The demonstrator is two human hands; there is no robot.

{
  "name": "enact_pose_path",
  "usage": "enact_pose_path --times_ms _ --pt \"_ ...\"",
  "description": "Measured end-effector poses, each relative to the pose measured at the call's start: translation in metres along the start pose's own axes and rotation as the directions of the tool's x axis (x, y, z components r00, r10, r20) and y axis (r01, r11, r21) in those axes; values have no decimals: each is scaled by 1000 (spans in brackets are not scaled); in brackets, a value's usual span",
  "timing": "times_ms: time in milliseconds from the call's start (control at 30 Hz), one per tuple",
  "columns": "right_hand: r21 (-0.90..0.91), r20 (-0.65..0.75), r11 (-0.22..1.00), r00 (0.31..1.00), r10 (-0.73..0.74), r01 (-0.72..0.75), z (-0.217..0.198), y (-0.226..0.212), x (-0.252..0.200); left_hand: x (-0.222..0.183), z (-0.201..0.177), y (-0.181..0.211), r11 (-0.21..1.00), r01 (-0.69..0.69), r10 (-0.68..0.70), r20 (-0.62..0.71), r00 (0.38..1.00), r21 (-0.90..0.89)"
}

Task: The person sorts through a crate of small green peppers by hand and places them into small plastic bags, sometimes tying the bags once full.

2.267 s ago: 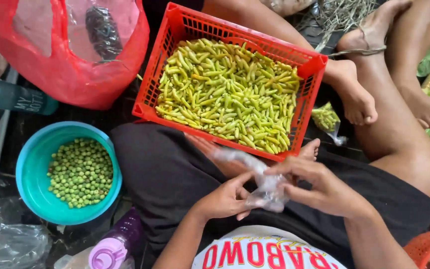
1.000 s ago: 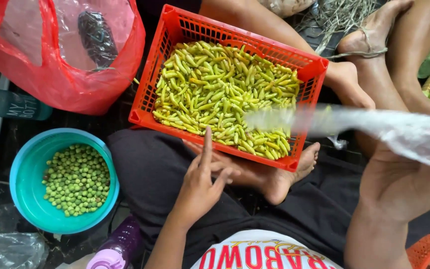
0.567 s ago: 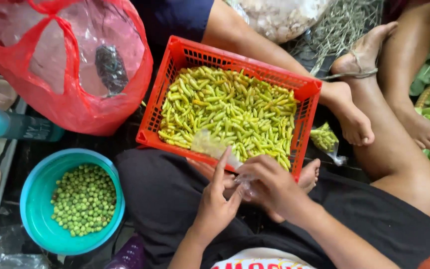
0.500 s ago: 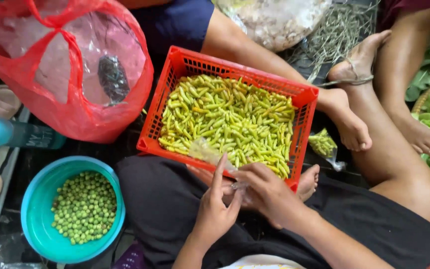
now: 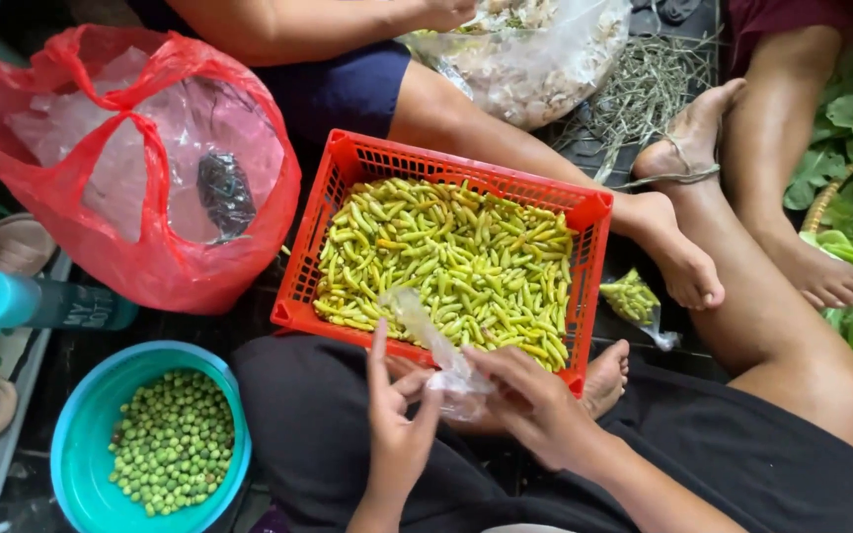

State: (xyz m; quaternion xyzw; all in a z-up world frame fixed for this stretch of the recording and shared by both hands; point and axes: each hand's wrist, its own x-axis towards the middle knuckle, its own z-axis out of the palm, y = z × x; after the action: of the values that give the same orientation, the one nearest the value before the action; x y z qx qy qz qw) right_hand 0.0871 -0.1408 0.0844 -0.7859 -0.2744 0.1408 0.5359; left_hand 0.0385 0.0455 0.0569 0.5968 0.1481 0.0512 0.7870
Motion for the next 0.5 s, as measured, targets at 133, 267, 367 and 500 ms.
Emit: enact_pose_path --times_ms 133,267,367,500 --pt "11 -96 1000 995 -5 6 4 16 3 -3 3 4 986 19 2 123 992 -167" --pt "229 6 953 980 201 -197 8 28 5 -7 4 0 948 86 -14 231 973 -306" --pt "683 290 573 888 357 -453 11 56 0 -10 3 -1 889 186 -59 299 952 -419" --pt "843 483 61 802 352 -535 12 57 -3 -7 -1 -4 863 215 -23 388 921 -457"
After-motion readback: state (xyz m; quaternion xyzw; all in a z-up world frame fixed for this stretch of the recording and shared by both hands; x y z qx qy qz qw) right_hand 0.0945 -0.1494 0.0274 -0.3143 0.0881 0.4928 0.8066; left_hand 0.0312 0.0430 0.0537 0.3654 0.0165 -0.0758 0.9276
